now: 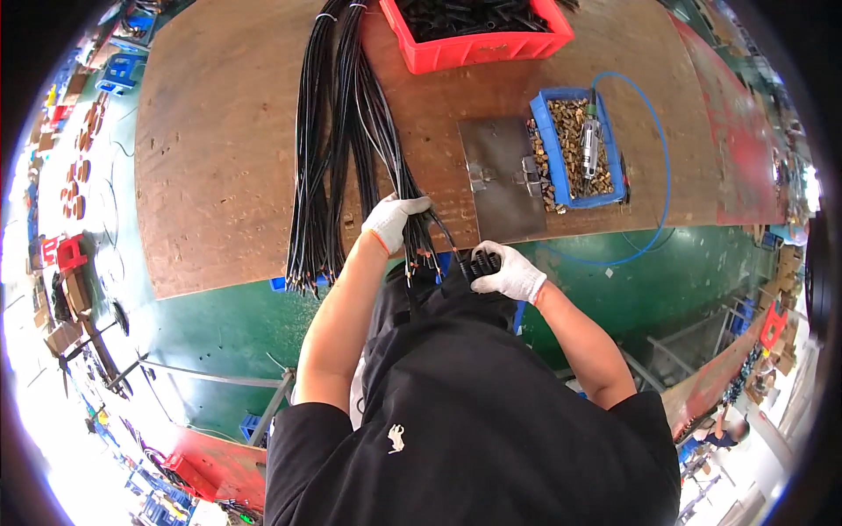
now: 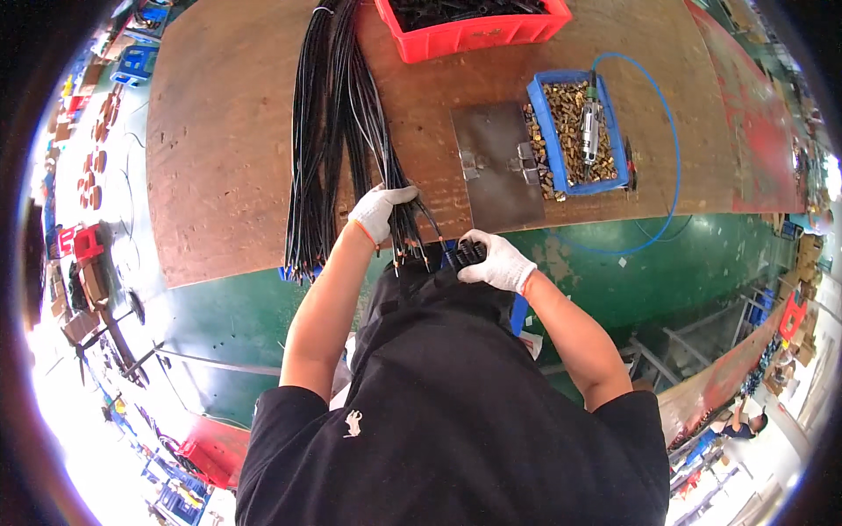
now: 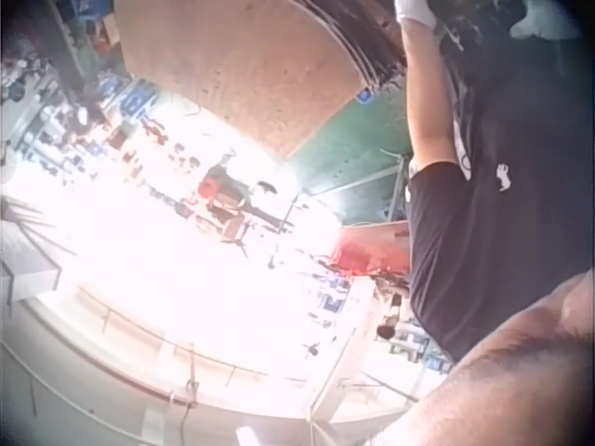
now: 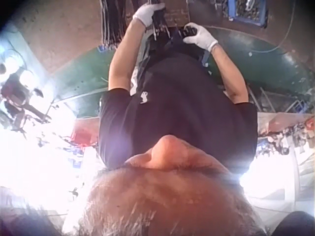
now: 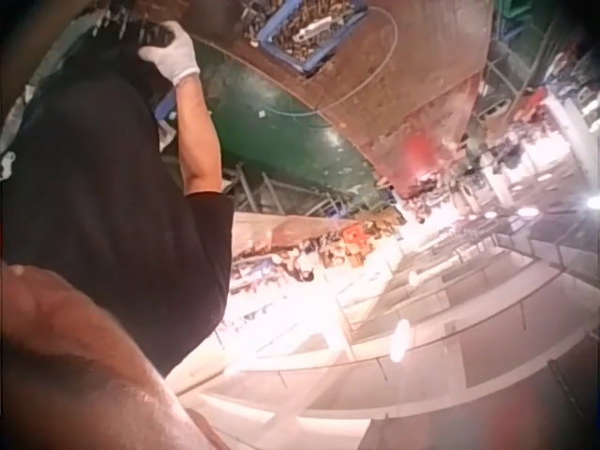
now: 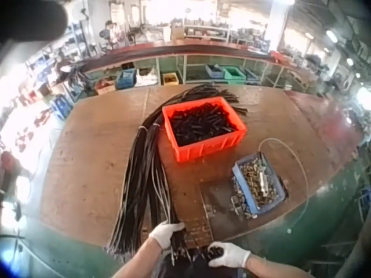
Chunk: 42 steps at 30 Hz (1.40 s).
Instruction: Sorting and assembling electrical cable harnesses with plastic connectors at a workbench.
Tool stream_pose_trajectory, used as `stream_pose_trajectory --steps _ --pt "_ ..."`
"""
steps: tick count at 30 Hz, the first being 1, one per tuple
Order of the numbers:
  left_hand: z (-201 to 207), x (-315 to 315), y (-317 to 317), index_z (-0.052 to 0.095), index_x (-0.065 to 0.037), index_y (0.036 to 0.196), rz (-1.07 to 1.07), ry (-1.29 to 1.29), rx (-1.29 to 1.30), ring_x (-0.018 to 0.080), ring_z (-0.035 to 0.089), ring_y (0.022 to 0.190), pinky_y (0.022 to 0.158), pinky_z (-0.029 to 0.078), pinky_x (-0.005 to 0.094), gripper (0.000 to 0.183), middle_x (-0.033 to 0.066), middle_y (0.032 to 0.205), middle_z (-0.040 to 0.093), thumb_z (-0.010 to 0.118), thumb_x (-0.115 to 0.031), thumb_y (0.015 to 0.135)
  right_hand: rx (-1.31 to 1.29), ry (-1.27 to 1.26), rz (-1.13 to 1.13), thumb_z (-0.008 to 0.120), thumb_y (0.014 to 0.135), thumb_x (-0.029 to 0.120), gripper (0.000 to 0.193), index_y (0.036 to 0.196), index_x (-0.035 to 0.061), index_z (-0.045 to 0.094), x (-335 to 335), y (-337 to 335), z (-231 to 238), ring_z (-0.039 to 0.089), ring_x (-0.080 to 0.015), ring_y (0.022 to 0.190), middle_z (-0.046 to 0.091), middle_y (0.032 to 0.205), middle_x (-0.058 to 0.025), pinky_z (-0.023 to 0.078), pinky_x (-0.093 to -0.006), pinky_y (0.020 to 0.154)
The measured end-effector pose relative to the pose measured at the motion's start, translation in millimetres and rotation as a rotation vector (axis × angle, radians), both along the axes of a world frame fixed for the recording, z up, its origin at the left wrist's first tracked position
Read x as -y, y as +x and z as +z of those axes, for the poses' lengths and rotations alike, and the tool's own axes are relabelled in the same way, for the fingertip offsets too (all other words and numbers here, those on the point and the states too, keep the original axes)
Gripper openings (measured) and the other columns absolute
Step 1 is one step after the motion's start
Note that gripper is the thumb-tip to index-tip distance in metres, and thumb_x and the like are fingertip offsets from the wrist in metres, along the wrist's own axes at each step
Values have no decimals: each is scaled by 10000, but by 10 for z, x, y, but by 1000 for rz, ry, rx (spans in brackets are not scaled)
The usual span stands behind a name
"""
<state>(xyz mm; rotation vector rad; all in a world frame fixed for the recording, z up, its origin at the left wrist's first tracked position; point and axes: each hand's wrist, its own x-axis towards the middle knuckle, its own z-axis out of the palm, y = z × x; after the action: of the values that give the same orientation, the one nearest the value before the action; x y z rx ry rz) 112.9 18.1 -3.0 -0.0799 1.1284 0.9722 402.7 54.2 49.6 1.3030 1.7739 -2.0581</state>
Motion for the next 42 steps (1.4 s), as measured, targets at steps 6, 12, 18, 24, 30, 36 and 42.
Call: stream_pose_trajectory --steps 6,12,18,24,30,36,42 --pt "48 -39 -8 704 -30 1099 -34 -20 -11 261 735 734 565 654 481 196 96 926 727 769 -67 918 102 -121 -34 903 662 203 731 1304 -25 636 -54 -139 -48 674 -163 912 719 1062 -75 562 -323 801" --pt "-37 -48 67 722 -25 1072 16 -9 -119 223 733 771 647 641 406 211 83 942 743 801 -53 878 11 -300 -192 880 745 123 659 1337 -14 625 -143 -294 -203 682 -135 739 734 947 -51 555 -301 587" --pt "168 -52 75 705 4 1182 -54 -88 -235 202 747 868 730 623 367 268 96 1012 767 759 -128 955 47 -137 -139 865 726 116 699 1364 -35 622 -444 -721 -422 668 -131 735 731 952 -72 539 -286 592" --pt "-153 268 -101 699 -28 1141 27 -46 -350 156 671 757 678 543 324 223 36 902 712 720 -195 996 27 -125 -219 847 744 80 377 1076 -6 690 -922 -1445 -602 670 -173 753 703 878 -57 563 -343 622" --pt "-47 320 -295 704 -35 1150 132 -68 -127 177 701 764 647 565 328 208 52 923 726 722 -145 973 -17 -64 -168 847 809 66 257 976 87 653 -1143 -1601 -643 626 -118 799 633 852 3 552 -319 735" --pt "-177 313 -296 723 -55 1127 101 -89 3 225 746 763 677 630 380 191 88 914 740 768 -99 946 41 -257 -99 851 807 93 333 1108 98 709 -831 -1122 -225 675 -89 737 708 856 27 519 -268 580" --pt "-116 235 -300 761 -68 1149 20 -77 5 193 717 767 683 594 359 287 61 985 754 813 -123 872 104 -260 -63 877 835 163 421 1214 79 714 -450 -606 -100 658 -66 798 724 949 24 526 -253 620"
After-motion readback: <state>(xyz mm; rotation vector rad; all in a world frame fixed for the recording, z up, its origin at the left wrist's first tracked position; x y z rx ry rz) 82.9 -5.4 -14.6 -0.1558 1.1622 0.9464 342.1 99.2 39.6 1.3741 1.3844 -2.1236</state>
